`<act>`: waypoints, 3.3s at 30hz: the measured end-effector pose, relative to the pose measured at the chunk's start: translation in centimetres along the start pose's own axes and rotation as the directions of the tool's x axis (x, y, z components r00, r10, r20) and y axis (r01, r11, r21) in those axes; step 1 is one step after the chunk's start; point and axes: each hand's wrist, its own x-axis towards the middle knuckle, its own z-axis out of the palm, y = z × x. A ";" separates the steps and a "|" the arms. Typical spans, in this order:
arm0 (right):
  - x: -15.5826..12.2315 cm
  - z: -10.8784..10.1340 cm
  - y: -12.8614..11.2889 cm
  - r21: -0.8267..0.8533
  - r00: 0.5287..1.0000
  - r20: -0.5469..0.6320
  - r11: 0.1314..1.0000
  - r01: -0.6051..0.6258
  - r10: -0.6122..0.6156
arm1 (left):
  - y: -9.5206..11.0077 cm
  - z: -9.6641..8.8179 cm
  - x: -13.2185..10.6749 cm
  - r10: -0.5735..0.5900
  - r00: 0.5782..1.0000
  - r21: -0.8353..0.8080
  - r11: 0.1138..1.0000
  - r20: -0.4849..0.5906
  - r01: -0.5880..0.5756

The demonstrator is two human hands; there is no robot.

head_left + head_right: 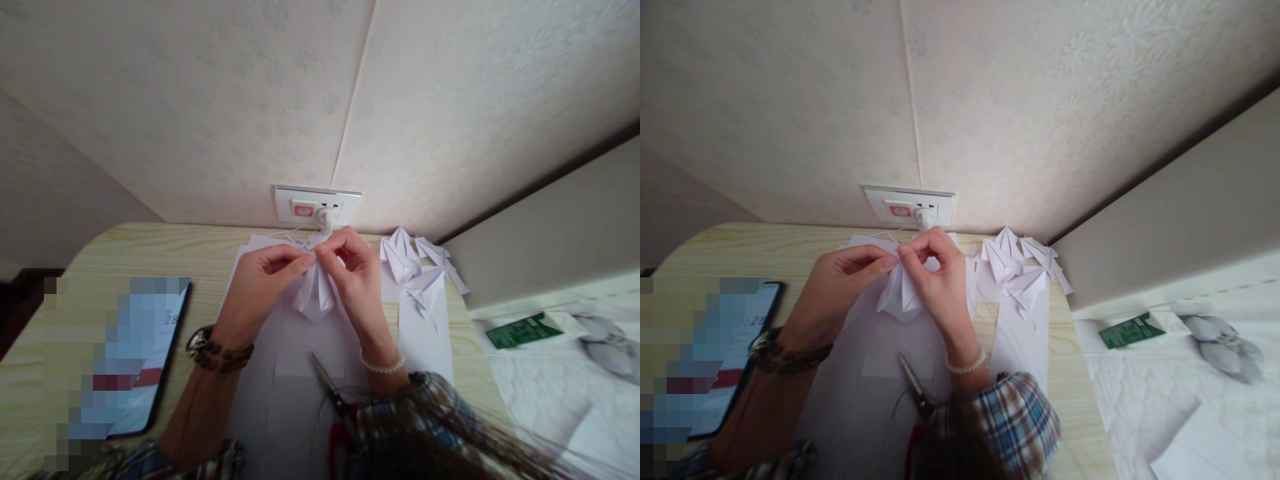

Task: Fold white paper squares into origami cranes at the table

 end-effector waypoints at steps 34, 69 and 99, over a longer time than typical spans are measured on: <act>0.0 -0.1 0.1 -0.028 0.999 -0.018 0.999 -0.029 0.028 | 0.4 0.3 -0.3 -0.115 0.989 -0.004 0.993 0.092 0.116; 0.3 -0.6 0.4 0.268 0.955 0.184 0.923 -0.276 0.232 | 0.0 0.3 0.0 -0.063 0.998 -0.073 0.995 -0.003 0.063; 0.4 -0.7 0.1 0.254 0.953 0.191 0.926 -0.279 0.235 | 0.2 0.0 -0.3 0.048 0.998 0.022 0.999 0.039 -0.049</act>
